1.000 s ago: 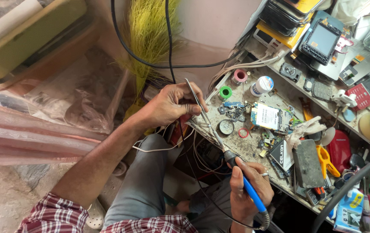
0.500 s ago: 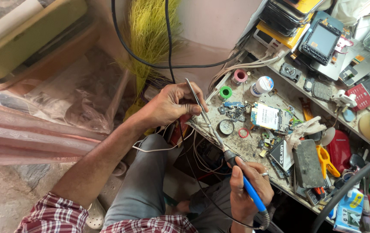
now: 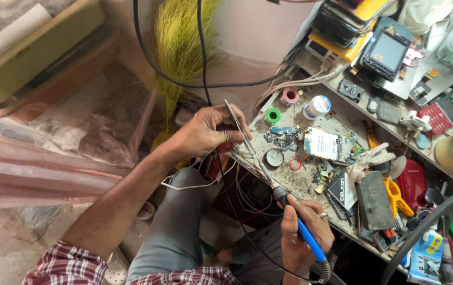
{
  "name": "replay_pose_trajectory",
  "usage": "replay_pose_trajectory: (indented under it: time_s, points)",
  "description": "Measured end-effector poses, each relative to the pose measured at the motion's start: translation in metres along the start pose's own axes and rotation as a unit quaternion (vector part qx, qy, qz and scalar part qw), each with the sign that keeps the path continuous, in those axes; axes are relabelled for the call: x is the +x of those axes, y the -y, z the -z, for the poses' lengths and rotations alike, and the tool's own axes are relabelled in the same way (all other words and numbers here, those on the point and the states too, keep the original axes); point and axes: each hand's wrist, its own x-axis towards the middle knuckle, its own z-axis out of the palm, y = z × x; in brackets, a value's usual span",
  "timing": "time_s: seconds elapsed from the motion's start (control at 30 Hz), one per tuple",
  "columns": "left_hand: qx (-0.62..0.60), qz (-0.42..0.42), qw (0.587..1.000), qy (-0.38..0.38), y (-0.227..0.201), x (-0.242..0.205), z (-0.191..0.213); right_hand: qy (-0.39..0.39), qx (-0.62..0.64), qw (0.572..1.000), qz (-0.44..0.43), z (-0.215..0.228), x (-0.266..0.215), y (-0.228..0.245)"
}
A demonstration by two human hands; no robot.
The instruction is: The person sits on the floor and uses a soldering iron to work on a small electronic circuit board. They then use a utility knife to strip the insulation from a small wire. The workspace is cluttered with various tools and electronic components.
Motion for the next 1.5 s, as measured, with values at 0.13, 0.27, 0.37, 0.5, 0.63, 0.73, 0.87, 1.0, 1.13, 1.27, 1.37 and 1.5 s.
replay_pose_trajectory:
  time_s: [0.13, 0.27, 0.37, 0.5, 0.63, 0.73, 0.87, 1.0, 1.13, 1.27, 1.37, 1.5]
  points:
    - [0.0, 0.003, 1.0, -0.006, 0.001, -0.001, 0.0, -0.017, 0.031, 0.999, -0.014, -0.002, 0.002, -0.002]
    - [0.024, -0.09, 0.996, 0.014, 0.007, 0.001, 0.001, -0.029, 0.047, 0.998, -0.039, -0.001, -0.003, -0.006]
    - [0.0, 0.022, 0.999, -0.024, 0.005, -0.004, 0.0, -0.038, 0.053, 0.997, -0.029, 0.0, -0.004, -0.008]
    - [-0.025, -0.001, 1.0, -0.013, 0.006, -0.003, 0.001, -0.044, 0.067, 0.996, -0.024, 0.002, -0.005, -0.01]
    - [-0.012, -0.05, 0.999, 0.014, 0.012, -0.003, 0.005, -0.048, 0.079, 0.995, -0.026, 0.003, -0.006, -0.011]
    - [-0.008, -0.024, 1.0, 0.003, 0.01, -0.004, 0.005, -0.049, 0.084, 0.995, -0.02, 0.004, -0.006, -0.012]
    - [0.004, -0.008, 1.0, 0.003, 0.003, -0.006, 0.002, -0.053, 0.092, 0.994, -0.017, 0.004, -0.006, -0.016]
    - [-0.003, 0.005, 1.0, 0.004, 0.0, -0.009, 0.001, -0.071, 0.144, 0.986, -0.037, 0.004, -0.009, -0.017]
    - [-0.001, -0.011, 1.0, 0.01, 0.001, -0.009, 0.0, -0.077, 0.164, 0.983, -0.021, 0.006, -0.009, -0.018]
    - [0.035, -0.03, 0.999, 0.012, -0.001, -0.008, -0.002, -0.086, 0.193, 0.977, -0.024, 0.006, -0.009, -0.018]
    - [0.064, -0.02, 0.998, 0.001, -0.005, -0.01, -0.004, -0.091, 0.203, 0.975, -0.024, 0.006, -0.009, -0.019]
    - [0.099, -0.028, 0.995, -0.004, -0.014, -0.013, -0.008, -0.093, 0.208, 0.974, -0.021, 0.008, -0.01, -0.02]
